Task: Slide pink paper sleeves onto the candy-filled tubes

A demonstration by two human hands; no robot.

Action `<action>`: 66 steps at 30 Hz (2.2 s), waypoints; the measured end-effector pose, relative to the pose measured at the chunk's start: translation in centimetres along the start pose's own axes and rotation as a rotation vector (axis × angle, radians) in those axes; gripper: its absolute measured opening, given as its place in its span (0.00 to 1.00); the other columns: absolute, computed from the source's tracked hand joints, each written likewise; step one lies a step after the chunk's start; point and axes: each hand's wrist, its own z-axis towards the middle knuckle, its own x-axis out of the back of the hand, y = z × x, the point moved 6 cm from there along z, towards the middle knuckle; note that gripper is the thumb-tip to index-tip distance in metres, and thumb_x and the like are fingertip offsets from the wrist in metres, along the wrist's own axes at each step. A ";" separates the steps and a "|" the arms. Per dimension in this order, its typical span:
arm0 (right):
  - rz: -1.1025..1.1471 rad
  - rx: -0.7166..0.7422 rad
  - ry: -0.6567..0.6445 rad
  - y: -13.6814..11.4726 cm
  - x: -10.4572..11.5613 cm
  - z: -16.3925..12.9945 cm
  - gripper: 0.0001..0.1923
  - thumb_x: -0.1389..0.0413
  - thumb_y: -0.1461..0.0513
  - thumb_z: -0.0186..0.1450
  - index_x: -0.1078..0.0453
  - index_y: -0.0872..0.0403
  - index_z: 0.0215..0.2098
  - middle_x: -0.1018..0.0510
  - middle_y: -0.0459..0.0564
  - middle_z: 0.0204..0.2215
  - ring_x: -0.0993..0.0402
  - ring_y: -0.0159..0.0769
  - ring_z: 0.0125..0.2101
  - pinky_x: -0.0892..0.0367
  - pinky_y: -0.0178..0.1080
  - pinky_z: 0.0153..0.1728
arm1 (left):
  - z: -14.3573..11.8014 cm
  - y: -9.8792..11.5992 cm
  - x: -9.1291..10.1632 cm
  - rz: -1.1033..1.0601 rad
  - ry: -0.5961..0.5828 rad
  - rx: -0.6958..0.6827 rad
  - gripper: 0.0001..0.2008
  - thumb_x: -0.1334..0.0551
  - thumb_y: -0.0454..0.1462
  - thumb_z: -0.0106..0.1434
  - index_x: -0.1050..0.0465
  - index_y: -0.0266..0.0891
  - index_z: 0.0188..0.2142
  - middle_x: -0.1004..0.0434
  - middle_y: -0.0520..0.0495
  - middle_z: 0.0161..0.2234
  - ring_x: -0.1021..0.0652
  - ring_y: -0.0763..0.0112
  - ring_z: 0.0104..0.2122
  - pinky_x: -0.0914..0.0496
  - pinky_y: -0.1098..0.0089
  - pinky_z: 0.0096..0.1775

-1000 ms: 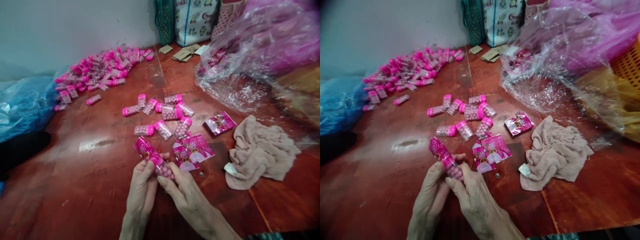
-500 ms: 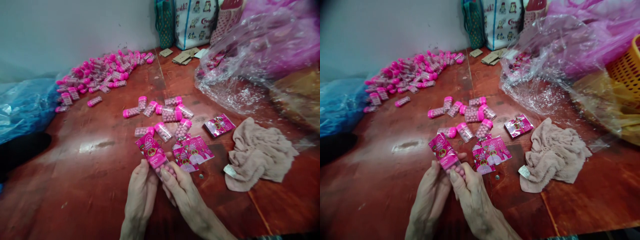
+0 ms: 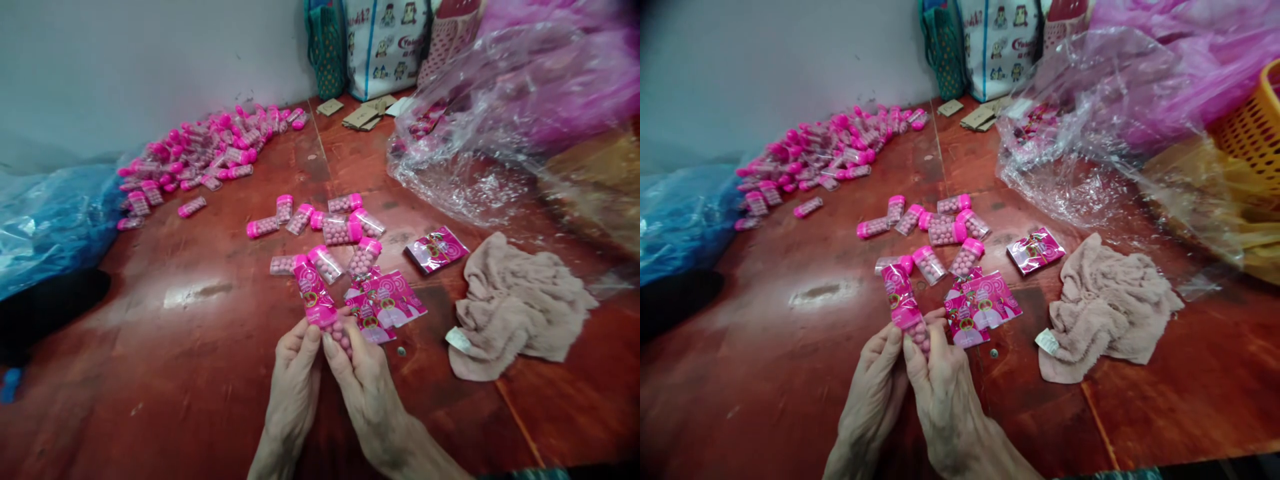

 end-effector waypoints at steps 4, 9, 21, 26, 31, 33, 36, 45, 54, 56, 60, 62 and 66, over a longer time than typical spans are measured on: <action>-0.201 0.009 -0.048 0.4 0.5 0.1 0.14 0.57 0.55 0.68 0.35 0.55 0.34 0.27 0.48 0.24 0.30 0.35 0.24 0.40 0.35 0.25 | -0.1 0.4 -0.4 0.023 -0.047 -0.016 0.12 0.40 0.36 0.60 0.25 0.36 0.42 0.22 0.41 0.39 0.23 0.65 0.37 0.30 0.68 0.40; -0.313 0.121 0.193 -1.8 3.7 0.4 0.14 0.48 0.52 0.63 0.32 0.55 0.32 0.30 0.47 0.22 0.34 0.35 0.24 0.40 0.36 0.27 | 0.0 0.5 0.0 0.109 -0.016 -0.048 0.08 0.40 0.37 0.60 0.27 0.37 0.38 0.23 0.47 0.27 0.24 0.70 0.24 0.29 0.73 0.26; 0.108 0.043 0.215 -0.9 3.4 1.0 0.11 0.46 0.59 0.63 0.29 0.55 0.25 0.31 0.45 0.26 0.33 0.32 0.30 0.37 0.33 0.31 | -0.2 -0.5 -1.0 0.143 -0.090 0.047 0.07 0.35 0.35 0.53 0.27 0.33 0.31 0.29 0.50 0.20 0.31 0.77 0.17 0.38 0.79 0.17; 0.054 0.027 0.281 0.1 2.7 0.1 0.08 0.47 0.60 0.63 0.29 0.55 0.29 0.29 0.48 0.30 0.32 0.35 0.34 0.35 0.35 0.34 | -0.3 -1.2 -0.6 0.115 -0.036 0.088 0.06 0.35 0.36 0.54 0.28 0.34 0.29 0.34 0.53 0.18 0.34 0.80 0.16 0.43 0.81 0.15; 0.159 -0.069 0.181 0.1 3.9 0.8 0.08 0.42 0.58 0.59 0.29 0.55 0.30 0.25 0.48 0.27 0.29 0.35 0.29 0.32 0.36 0.30 | -0.5 -0.3 -0.5 0.368 -0.033 0.014 0.06 0.37 0.37 0.56 0.27 0.35 0.31 0.32 0.52 0.19 0.34 0.79 0.18 0.42 0.80 0.18; 0.240 -0.158 0.124 0.0 4.3 1.1 0.10 0.40 0.56 0.56 0.30 0.55 0.28 0.24 0.46 0.24 0.28 0.34 0.24 0.32 0.35 0.26 | -0.6 -0.1 -0.7 0.489 -0.055 0.026 0.07 0.36 0.38 0.55 0.26 0.36 0.32 0.32 0.52 0.17 0.34 0.79 0.17 0.41 0.79 0.19; 0.263 -0.226 0.092 -0.2 4.5 1.2 0.15 0.42 0.54 0.57 0.33 0.55 0.20 0.27 0.44 0.16 0.31 0.31 0.17 0.34 0.33 0.19 | -0.9 -0.7 -0.8 0.541 -0.096 0.109 0.10 0.35 0.38 0.52 0.26 0.36 0.34 0.31 0.52 0.16 0.36 0.78 0.14 0.40 0.77 0.17; -0.093 -0.104 0.355 0.4 4.1 0.6 0.11 0.40 0.57 0.52 0.35 0.54 0.20 0.29 0.47 0.18 0.32 0.34 0.19 0.35 0.36 0.19 | -0.6 -1.3 -0.6 0.456 -0.061 0.081 0.06 0.34 0.37 0.52 0.26 0.36 0.30 0.34 0.55 0.15 0.38 0.81 0.14 0.43 0.80 0.16; 0.548 -0.190 0.040 0.1 3.2 1.2 0.13 0.44 0.54 0.60 0.33 0.56 0.27 0.32 0.41 0.17 0.40 0.23 0.11 0.37 0.29 0.11 | -0.4 -0.7 -2.2 0.178 -0.227 0.077 0.08 0.38 0.35 0.57 0.26 0.34 0.36 0.27 0.47 0.24 0.29 0.73 0.23 0.34 0.75 0.24; 0.538 -0.191 0.056 0.3 2.8 1.0 0.13 0.44 0.54 0.60 0.32 0.56 0.27 0.33 0.40 0.16 0.41 0.23 0.11 0.40 0.28 0.10 | -0.5 -0.8 -2.1 0.142 -0.217 0.062 0.07 0.38 0.33 0.57 0.25 0.34 0.35 0.28 0.48 0.22 0.30 0.75 0.21 0.35 0.76 0.23; 0.340 -0.115 0.234 0.9 2.4 0.1 0.11 0.42 0.56 0.58 0.30 0.56 0.28 0.31 0.43 0.19 0.43 0.22 0.13 0.44 0.27 0.10 | -0.6 -1.1 -1.4 0.098 -0.135 0.022 0.03 0.36 0.34 0.55 0.25 0.35 0.30 0.31 0.51 0.21 0.33 0.79 0.18 0.37 0.78 0.20; 0.279 -0.094 0.265 1.1 2.1 -0.2 0.11 0.43 0.56 0.59 0.29 0.56 0.30 0.29 0.46 0.23 0.42 0.23 0.14 0.43 0.28 0.12 | -0.6 -1.3 -1.1 0.088 -0.105 0.034 0.04 0.35 0.35 0.54 0.25 0.35 0.28 0.33 0.52 0.21 0.33 0.80 0.18 0.39 0.78 0.19; 0.309 -0.119 0.199 1.2 2.1 0.2 0.11 0.45 0.55 0.61 0.31 0.56 0.31 0.32 0.42 0.19 0.40 0.24 0.14 0.41 0.28 0.13 | -0.3 -1.2 -1.2 0.090 -0.083 0.042 0.03 0.37 0.34 0.56 0.26 0.34 0.29 0.32 0.52 0.21 0.34 0.81 0.17 0.39 0.80 0.19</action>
